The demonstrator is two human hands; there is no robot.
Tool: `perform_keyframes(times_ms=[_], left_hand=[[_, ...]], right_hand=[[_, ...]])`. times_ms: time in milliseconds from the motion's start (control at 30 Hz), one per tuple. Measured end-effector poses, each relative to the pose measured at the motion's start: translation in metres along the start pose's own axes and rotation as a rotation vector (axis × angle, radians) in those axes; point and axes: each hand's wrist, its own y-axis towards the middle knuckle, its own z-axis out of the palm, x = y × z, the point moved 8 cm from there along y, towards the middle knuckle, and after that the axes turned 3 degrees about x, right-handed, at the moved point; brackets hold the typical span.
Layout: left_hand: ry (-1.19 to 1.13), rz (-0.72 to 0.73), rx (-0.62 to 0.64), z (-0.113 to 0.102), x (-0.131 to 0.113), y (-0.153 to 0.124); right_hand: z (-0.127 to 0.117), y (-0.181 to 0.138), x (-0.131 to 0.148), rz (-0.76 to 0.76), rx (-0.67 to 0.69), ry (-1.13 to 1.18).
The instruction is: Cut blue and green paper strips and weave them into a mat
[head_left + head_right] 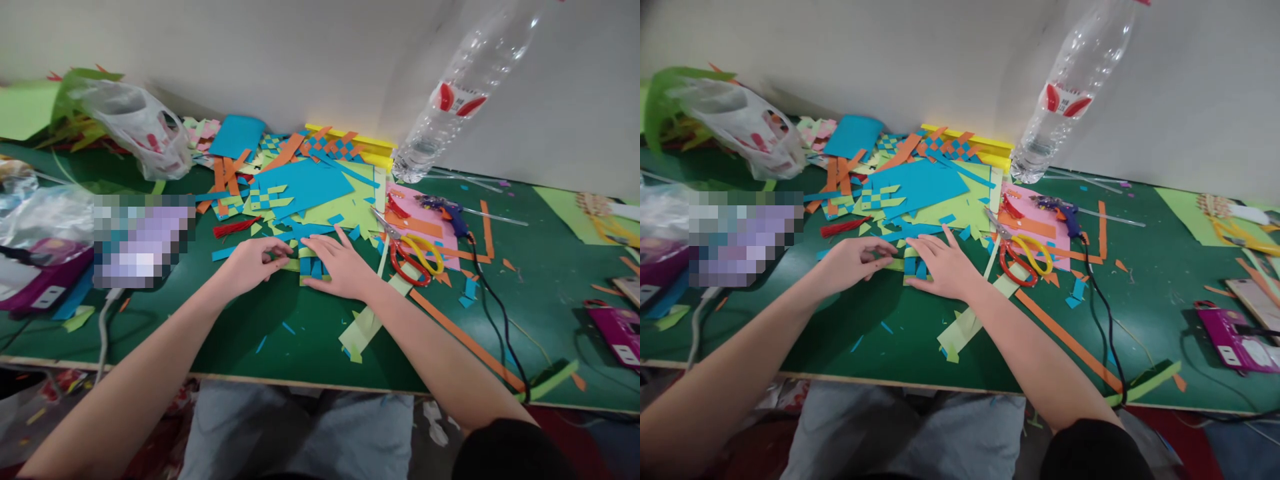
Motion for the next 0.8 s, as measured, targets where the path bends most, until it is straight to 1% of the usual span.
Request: perform_keyframes(times_ms=[167,300,400,633,800], left_hand=[[-0.055,0.023,-0.001,0.0066,0.0016,0.0005],[-0.006,0.057,-0.025,0.0072,0.0013,0.0015],[0.014,0.066,-0.014,0.0085,-0.0007,0.0013],[0.092,0.033,-0.016,0.0102,-0.0041,-0.002],[0.015,0.072,-0.044,0.0117,-0.006,-0.0009]], right_hand=[[0.0009,0.0,-0.0009,0.006,0.008,-0.003],[0.0008,-0.0003,-0.001,0.002,0.002,-0.008],[0.0014,-0.0005,-0.0011,-0.003,-0.004,-0.006],[0.0024,-0.0007,-0.0014,-0.011,-0.001,-0.001],[0.0019,-0.0007,-0.0013,-0.005,-0.002,0.0]])
